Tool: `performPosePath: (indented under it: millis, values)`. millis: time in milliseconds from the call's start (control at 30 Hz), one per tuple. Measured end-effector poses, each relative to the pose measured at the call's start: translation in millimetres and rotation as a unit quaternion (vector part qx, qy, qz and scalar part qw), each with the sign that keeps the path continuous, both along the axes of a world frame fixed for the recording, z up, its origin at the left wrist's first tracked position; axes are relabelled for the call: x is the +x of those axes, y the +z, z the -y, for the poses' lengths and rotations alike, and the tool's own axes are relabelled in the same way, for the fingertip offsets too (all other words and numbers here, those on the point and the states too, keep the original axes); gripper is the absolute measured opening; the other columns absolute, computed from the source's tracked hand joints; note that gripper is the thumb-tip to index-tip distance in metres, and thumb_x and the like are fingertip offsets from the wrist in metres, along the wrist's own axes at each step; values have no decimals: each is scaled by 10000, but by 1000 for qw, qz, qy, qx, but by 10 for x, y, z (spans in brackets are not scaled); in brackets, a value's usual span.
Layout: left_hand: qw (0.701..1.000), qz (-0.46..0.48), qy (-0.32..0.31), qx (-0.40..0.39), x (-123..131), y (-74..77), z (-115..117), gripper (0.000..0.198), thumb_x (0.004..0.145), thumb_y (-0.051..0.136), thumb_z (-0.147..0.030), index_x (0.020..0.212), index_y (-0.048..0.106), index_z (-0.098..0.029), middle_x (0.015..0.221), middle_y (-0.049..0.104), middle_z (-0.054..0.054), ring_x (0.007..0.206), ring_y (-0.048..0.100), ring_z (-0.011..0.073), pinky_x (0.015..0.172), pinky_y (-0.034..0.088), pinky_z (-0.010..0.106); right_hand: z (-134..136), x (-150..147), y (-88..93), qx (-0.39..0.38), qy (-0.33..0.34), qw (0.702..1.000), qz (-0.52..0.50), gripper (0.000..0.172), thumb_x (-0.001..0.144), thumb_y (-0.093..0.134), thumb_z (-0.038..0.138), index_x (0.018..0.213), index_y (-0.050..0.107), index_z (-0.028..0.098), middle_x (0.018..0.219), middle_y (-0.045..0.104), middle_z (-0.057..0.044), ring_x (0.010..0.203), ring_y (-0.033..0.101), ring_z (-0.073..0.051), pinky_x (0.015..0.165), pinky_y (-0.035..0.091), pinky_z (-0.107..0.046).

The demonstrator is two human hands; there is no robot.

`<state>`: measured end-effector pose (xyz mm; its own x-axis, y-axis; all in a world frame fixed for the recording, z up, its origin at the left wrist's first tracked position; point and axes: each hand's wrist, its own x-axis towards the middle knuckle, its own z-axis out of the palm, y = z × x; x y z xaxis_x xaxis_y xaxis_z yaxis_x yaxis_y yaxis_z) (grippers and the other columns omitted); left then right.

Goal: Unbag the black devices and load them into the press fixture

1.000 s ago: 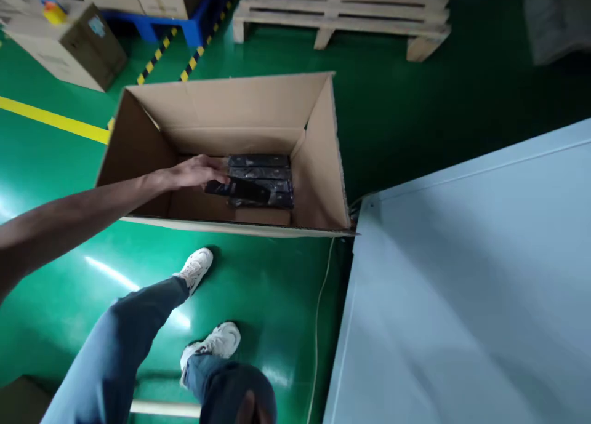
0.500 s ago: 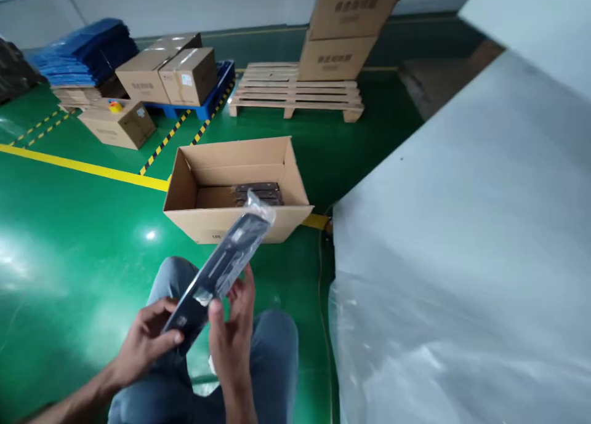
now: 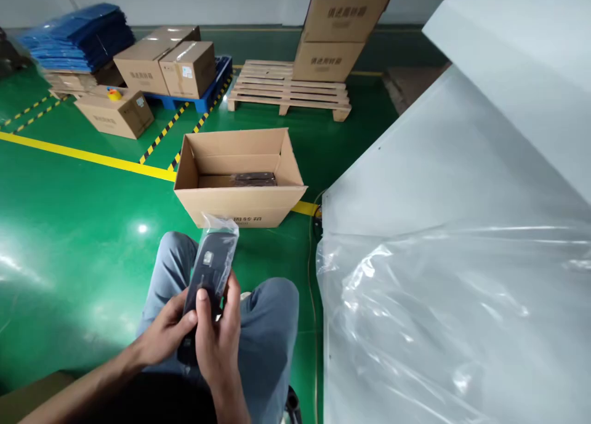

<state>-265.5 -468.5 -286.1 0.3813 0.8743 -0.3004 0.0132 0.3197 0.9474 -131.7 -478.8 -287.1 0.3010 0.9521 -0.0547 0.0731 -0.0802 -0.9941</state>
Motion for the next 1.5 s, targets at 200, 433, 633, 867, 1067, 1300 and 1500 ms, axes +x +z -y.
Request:
performPosePath:
  millis: [200, 433, 633, 867, 1067, 1300, 1500]
  values:
    - [995, -94, -3, 26, -41, 89, 158, 675, 929, 519, -753, 1137, 748, -154, 899, 698, 55, 941, 617, 153, 900, 556, 240, -110, 167, 206, 75, -62, 995, 34, 511, 982, 659, 499, 1394, 633, 197, 1275, 732, -148, 1125, 722, -243, 982, 598, -400]
    - [971, -217, -59, 87, -208, 30, 323, 655, 952, 488, -738, 1235, 715, -193, 917, 702, 42, 795, 550, 115, 785, 459, 224, -259, 285, 601, 126, -153, 979, 52, 362, 947, 730, 463, 1142, 755, 160, 1025, 799, -108, 880, 770, -202, 809, 645, -335]
    - [966, -227, -80, 98, -249, 18, 401, 604, 979, 458, -709, 1200, 709, -206, 905, 689, 32, 805, 548, 115, 792, 444, 219, -201, 324, 568, 111, -227, 966, 49, 391, 909, 767, 505, 1038, 821, 139, 967, 819, -122, 832, 795, -237, 773, 673, -374]
    - [965, -228, -105, 76, -240, 129, 383, 602, 988, 448, -700, 1184, 703, -190, 891, 664, 28, 807, 528, 105, 772, 414, 208, -173, 422, 521, 119, -243, 950, 155, 308, 949, 725, 422, 991, 850, 144, 766, 792, -74, 627, 750, -200, 625, 617, -309]
    - [963, -242, -95, 75, -192, 213, 364, 595, 984, 478, -682, 1203, 697, -174, 850, 651, 19, 767, 518, 91, 754, 371, 213, -166, 475, 388, 143, -252, 899, 327, 271, 1008, 647, 357, 1020, 854, 183, 815, 809, -66, 670, 773, -205, 665, 591, -304]
    - [964, -257, -58, 35, -54, 330, 356, 546, 965, 522, -647, 1126, 689, -153, 775, 599, -1, 697, 448, 71, 711, 314, 221, -172, 544, 331, 96, -240, 869, 421, 343, 1042, 575, 369, 1026, 846, 160, 741, 787, -79, 696, 785, -234, 661, 572, -306]
    - [985, -153, -20, -72, -56, 355, 409, 697, 871, 551, -812, 927, 717, -137, 779, 576, 24, 780, 461, 98, 715, 359, 213, -230, 592, 444, 34, -228, 956, 181, 346, 939, 633, 434, 975, 820, 145, 725, 763, -68, 598, 727, -210, 598, 569, -310]
